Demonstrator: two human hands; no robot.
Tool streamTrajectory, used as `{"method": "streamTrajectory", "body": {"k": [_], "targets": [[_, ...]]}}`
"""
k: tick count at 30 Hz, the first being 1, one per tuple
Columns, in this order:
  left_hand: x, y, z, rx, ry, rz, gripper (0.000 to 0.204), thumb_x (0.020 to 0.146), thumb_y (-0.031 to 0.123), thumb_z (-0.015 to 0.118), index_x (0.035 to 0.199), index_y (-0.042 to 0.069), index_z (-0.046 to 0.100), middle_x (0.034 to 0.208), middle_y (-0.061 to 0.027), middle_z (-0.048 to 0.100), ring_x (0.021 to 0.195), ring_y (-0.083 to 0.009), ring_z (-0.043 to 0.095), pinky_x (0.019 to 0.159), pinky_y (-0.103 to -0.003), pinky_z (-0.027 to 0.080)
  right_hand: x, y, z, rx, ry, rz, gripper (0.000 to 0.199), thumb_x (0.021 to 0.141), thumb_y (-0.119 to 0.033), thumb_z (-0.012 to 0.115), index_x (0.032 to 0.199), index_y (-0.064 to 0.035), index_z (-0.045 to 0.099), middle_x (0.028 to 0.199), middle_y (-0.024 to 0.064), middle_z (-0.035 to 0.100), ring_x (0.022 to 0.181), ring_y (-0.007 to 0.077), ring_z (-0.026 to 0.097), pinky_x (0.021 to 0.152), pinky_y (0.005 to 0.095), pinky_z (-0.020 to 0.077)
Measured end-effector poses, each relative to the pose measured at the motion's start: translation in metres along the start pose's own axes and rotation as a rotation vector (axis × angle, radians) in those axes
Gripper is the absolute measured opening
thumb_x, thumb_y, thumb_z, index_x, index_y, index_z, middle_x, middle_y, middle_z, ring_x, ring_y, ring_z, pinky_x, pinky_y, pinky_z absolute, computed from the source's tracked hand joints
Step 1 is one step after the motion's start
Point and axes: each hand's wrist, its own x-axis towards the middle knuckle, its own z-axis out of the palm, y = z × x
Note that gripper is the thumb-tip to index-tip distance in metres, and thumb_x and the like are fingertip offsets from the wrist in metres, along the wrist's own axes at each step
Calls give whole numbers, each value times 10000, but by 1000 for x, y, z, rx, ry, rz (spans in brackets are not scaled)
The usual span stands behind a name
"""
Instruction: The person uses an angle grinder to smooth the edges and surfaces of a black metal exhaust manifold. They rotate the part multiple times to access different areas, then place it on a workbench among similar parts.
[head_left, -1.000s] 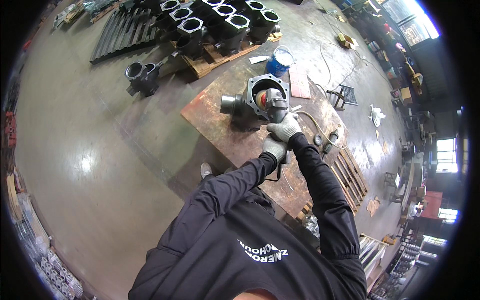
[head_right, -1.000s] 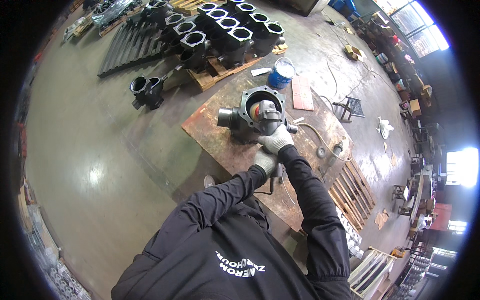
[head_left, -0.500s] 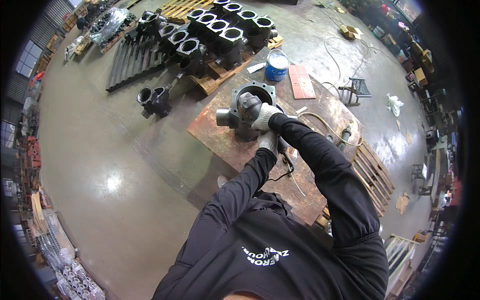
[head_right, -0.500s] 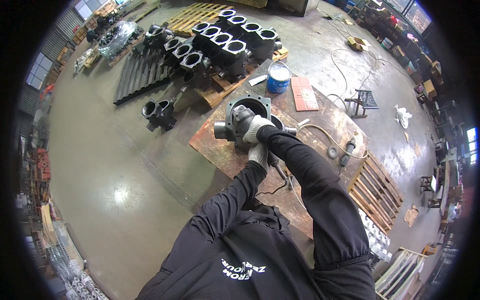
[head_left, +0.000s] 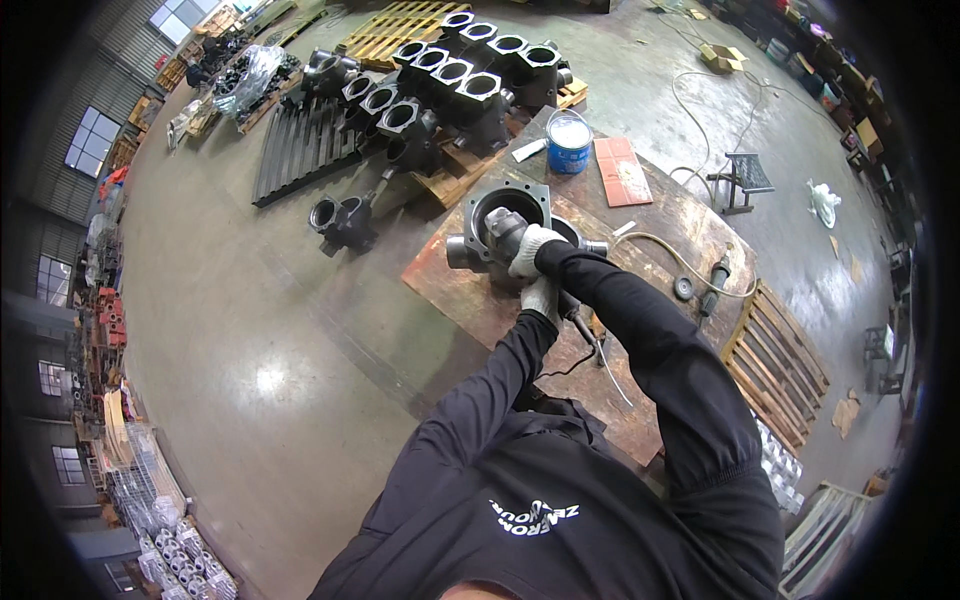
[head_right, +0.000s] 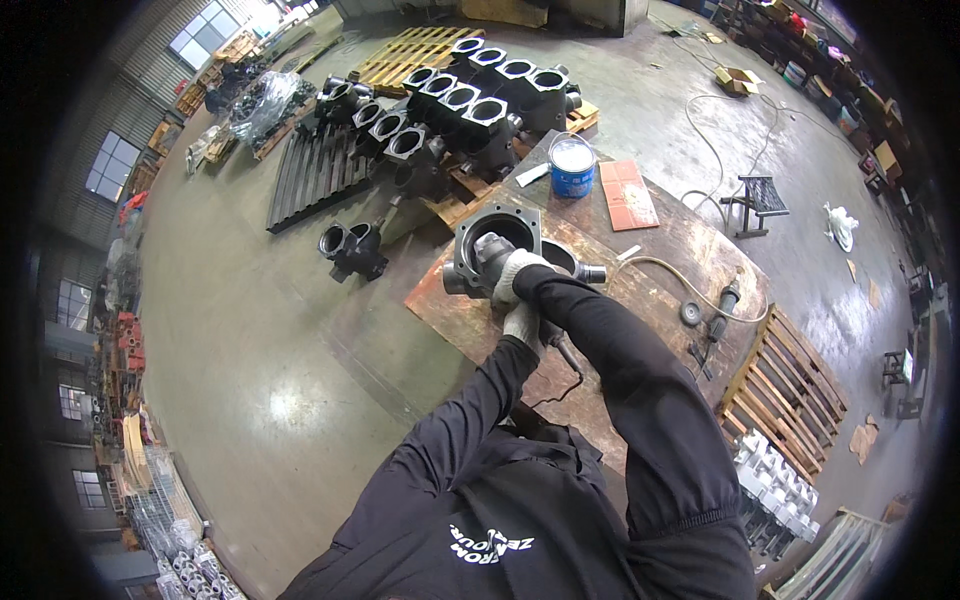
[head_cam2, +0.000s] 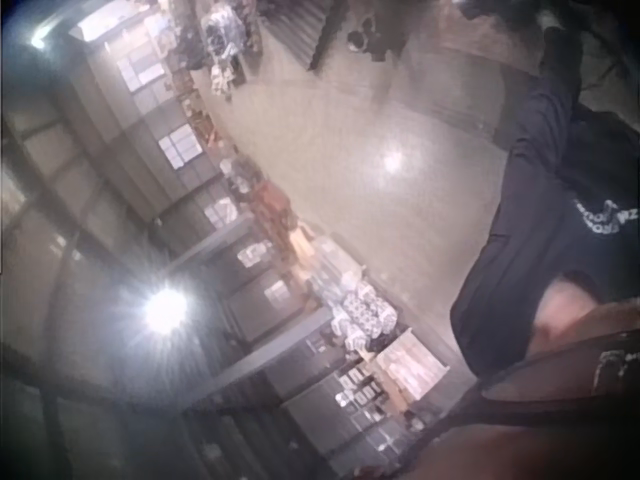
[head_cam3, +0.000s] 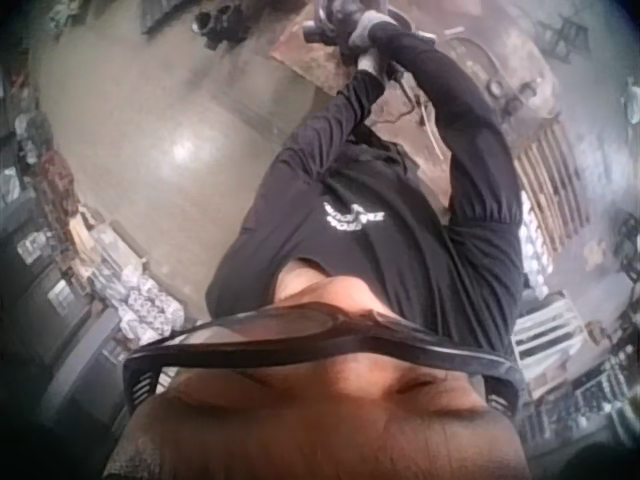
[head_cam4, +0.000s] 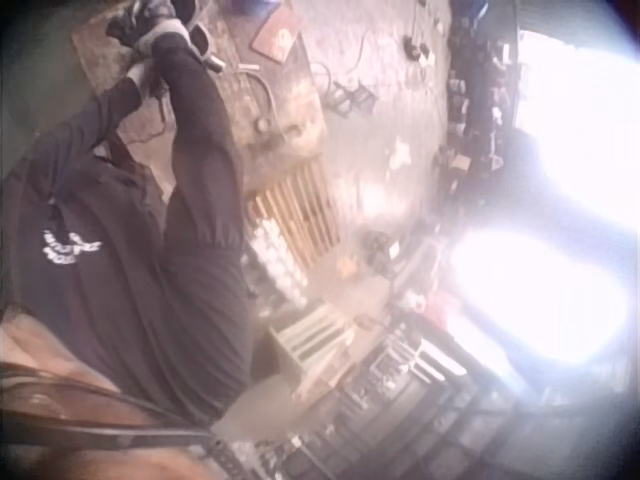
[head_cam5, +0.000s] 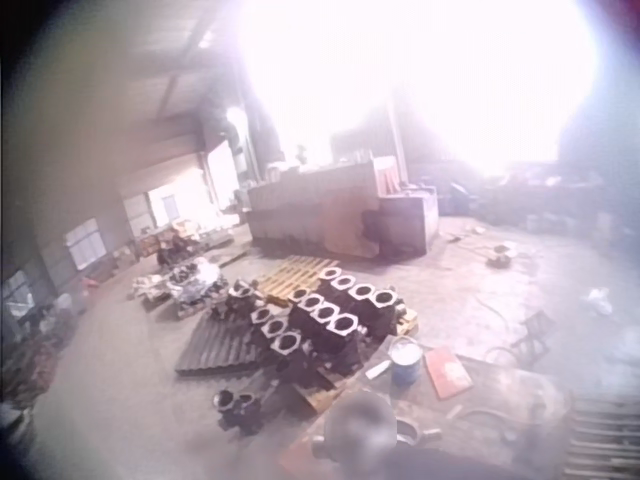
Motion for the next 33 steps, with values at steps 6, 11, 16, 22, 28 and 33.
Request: {"method": "streamTrajectory", "body": {"k": [6, 11, 16, 22, 28, 33], "targets": [[9, 23, 16, 119, 74, 5, 365, 1029, 264, 457, 1348, 91, 500, 1260, -87, 584, 1114, -209, 570, 922, -351, 468, 13, -12, -4, -2, 16, 7, 955, 639, -460, 830, 1294, 155, 506, 1164, 296, 664, 1082, 351, 687, 901, 353, 561], [-6, 15, 34, 36, 201, 143, 367, 894, 108, 701, 1235, 69, 568, 985, -79, 646, 808, -206, 642, 679, -336, 516, 7, 3, 2, 174, 168, -6, 895, 625, -415, 831, 1234, 157, 510, 1123, 290, 666, 1044, 351, 691, 881, 373, 560], [-4, 8, 20, 208, 197, 94, 376, 903, 115, 699, 1249, 70, 560, 1017, -59, 642, 856, -197, 639, 714, -337, 510, 6, 4, 5, 155, 135, -2, 907, 630, -433, 840, 1242, 150, 512, 1158, 282, 658, 1072, 355, 681, 890, 371, 558], [18, 18, -1, -37, 83, -32, 372, 904, 155, 699, 1242, 79, 562, 1041, -52, 638, 863, -184, 626, 730, -348, 509, 16, -12, -3, 18, 2, 18, 861, 615, -418, 854, 1224, 125, 581, 1165, 268, 675, 1083, 319, 690, 895, 354, 561], [-3, 23, 32, 194, 162, 89, 312, 936, 189, 651, 1213, 70, 569, 1014, -57, 642, 856, -184, 624, 712, -343, 506, 16, -4, -1, 182, 119, 36, 879, 611, -436, 850, 1208, 141, 561, 1142, 289, 667, 1061, 335, 687, 889, 368, 559], [-31, 20, 65, 414, 271, 202, 347, 915, 168, 671, 1224, 56, 562, 1048, -54, 644, 850, -181, 613, 712, -327, 492, 12, 10, 13, 121, 265, -26, 929, 648, -495, 819, 1237, 140, 482, 1116, 272, 661, 1049, 371, 670, 898, 392, 546]]}}
